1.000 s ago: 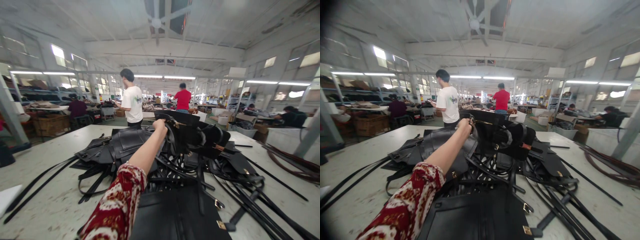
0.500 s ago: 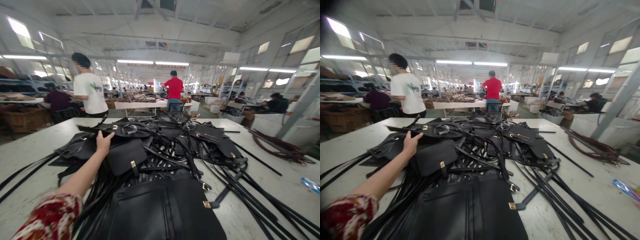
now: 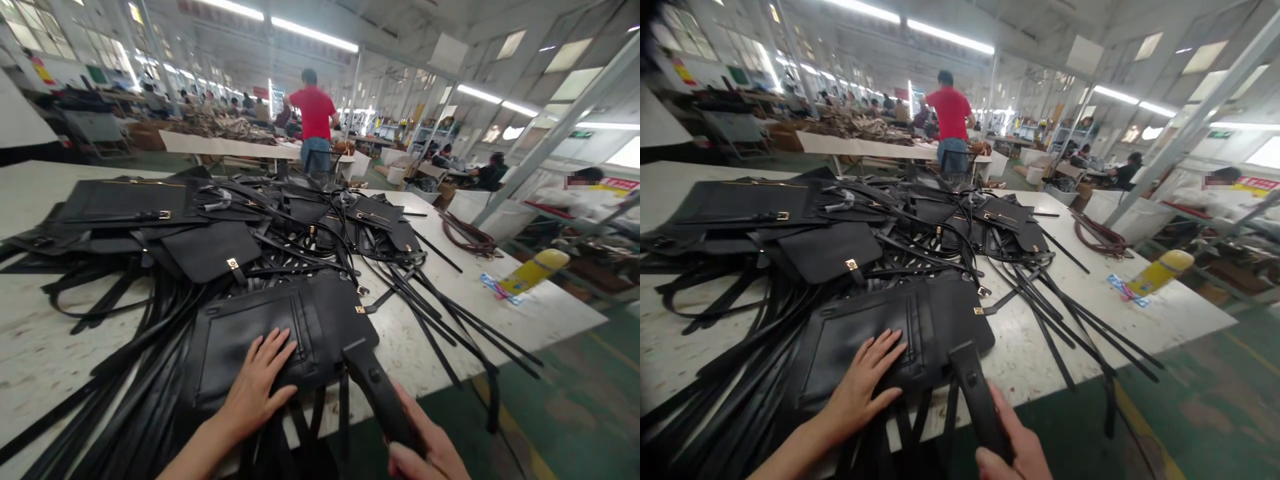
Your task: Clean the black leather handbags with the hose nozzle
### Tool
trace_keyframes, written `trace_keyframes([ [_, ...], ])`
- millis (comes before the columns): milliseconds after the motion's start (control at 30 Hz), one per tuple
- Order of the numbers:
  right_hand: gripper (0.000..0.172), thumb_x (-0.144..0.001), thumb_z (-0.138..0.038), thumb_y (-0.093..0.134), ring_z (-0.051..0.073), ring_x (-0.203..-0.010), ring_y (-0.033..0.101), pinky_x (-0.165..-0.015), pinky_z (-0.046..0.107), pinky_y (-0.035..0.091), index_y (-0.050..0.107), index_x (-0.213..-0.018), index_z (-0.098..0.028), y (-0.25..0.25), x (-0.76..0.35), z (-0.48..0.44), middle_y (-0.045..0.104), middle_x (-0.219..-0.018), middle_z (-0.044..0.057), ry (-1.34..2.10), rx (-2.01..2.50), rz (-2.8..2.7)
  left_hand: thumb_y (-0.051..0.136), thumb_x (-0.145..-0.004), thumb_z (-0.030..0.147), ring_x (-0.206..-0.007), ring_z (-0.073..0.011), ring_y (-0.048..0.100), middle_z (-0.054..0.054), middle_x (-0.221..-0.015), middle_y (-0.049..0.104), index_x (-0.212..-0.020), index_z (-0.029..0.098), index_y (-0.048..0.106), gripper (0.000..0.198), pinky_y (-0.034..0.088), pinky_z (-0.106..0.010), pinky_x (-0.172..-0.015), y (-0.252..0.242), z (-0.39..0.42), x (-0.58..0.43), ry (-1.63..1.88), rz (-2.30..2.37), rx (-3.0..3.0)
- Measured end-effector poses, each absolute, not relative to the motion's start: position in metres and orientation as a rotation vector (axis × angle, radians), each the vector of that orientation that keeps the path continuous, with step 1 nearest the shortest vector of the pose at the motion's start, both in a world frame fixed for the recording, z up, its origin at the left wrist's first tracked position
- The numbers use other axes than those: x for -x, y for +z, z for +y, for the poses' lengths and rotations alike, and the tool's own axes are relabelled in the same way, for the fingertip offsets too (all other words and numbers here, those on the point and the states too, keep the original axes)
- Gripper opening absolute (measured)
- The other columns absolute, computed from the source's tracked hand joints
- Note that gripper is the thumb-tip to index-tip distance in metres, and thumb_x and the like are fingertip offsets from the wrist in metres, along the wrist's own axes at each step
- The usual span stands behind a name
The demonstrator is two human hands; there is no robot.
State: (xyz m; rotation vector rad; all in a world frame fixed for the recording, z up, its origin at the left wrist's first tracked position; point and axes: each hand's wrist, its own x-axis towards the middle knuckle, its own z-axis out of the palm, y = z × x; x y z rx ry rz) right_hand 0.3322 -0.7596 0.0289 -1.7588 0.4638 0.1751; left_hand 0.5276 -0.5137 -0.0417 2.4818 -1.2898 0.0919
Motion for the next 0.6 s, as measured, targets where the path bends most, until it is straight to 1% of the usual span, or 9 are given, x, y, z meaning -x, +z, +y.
trace_keyframes([
  [67, 0.073, -0.072, -0.03, 0.052, 0.017, -0.053, 0.057, -0.048, 0.024, 0.045, 0.024, -0.138, -0.019, 0.046, -0.342, -0.758, 0.058, -0.063, 0.0, 0.282, 1.76, 0.333, 0.049, -0.079, 0.041, -0.132, -0.027, 0.021, -0.008, -0.144, 0.028, -0.137, 0.024, 0.025, 0.065, 0.019, -0.051, -0.105, -0.046, -0.518, -0.523, 0.144, -1.251, -2.5],
  [167, 0.068, -0.071, -0.021, 0.052, 0.012, -0.047, 0.053, -0.042, 0.02, 0.042, 0.03, -0.135, -0.027, 0.06, -0.362, -0.745, 0.054, -0.062, -0.004, 0.385, 1.729, 0.299, 0.053, -0.076, 0.038, -0.132, -0.0256, 0.02, -0.008, -0.144, 0.027, -0.138, 0.02, 0.021, 0.072, 0.02, -0.048, -0.106, -0.051, -0.52, -0.521, 0.184, -1.188, -2.505],
  [267, 0.067, -0.068, -0.016, 0.053, 0.009, -0.042, 0.048, -0.037, 0.017, 0.038, 0.036, -0.131, -0.029, 0.052, -0.381, -0.729, 0.053, -0.062, -0.006, 0.413, 1.764, 0.287, 0.056, -0.073, 0.034, -0.132, -0.0249, 0.02, -0.009, -0.145, 0.025, -0.139, 0.019, 0.017, 0.079, 0.023, -0.046, -0.106, -0.054, -0.519, -0.52, 0.182, -1.144, -2.478],
  [333, 0.067, -0.067, -0.015, 0.055, 0.008, -0.042, 0.048, -0.038, 0.016, 0.038, 0.039, -0.13, -0.03, 0.041, -0.392, -0.72, 0.053, -0.063, -0.006, 0.383, 1.795, 0.273, 0.058, -0.07, 0.033, -0.133, -0.0251, 0.019, -0.009, -0.145, 0.023, -0.14, 0.019, 0.015, 0.082, 0.023, -0.046, -0.106, -0.055, -0.518, -0.52, 0.169, -1.134, -2.449],
  [467, 0.064, -0.068, -0.017, 0.057, 0.009, -0.048, 0.051, -0.042, 0.018, 0.042, 0.04, -0.129, -0.029, 0.025, -0.418, -0.704, 0.057, -0.07, -0.004, 0.224, 1.792, 0.217, 0.06, -0.068, 0.034, -0.132, -0.0268, 0.019, -0.012, -0.145, 0.022, -0.14, 0.019, 0.013, 0.088, 0.022, -0.047, -0.106, -0.058, -0.518, -0.518, 0.144, -1.125, -2.386],
  [533, 0.064, -0.069, -0.019, 0.057, 0.01, -0.047, 0.051, -0.042, 0.019, 0.042, 0.04, -0.13, -0.027, 0.021, -0.433, -0.698, 0.057, -0.069, -0.004, 0.162, 1.796, 0.196, 0.063, -0.065, 0.035, -0.133, -0.0276, 0.018, -0.015, -0.145, 0.02, -0.14, 0.015, 0.01, 0.094, 0.022, -0.048, -0.106, -0.057, -0.519, -0.515, 0.128, -1.071, -2.365],
  [600, 0.064, -0.07, -0.023, 0.058, 0.011, -0.044, 0.051, -0.04, 0.021, 0.042, 0.038, -0.131, -0.025, 0.02, -0.447, -0.694, 0.058, -0.068, -0.003, 0.13, 1.807, 0.207, 0.065, -0.063, 0.035, -0.133, -0.0278, 0.018, -0.016, -0.145, 0.02, -0.14, 0.014, 0.01, 0.096, 0.023, -0.048, -0.106, -0.052, -0.517, -0.511, 0.096, -1.046, -2.341],
])
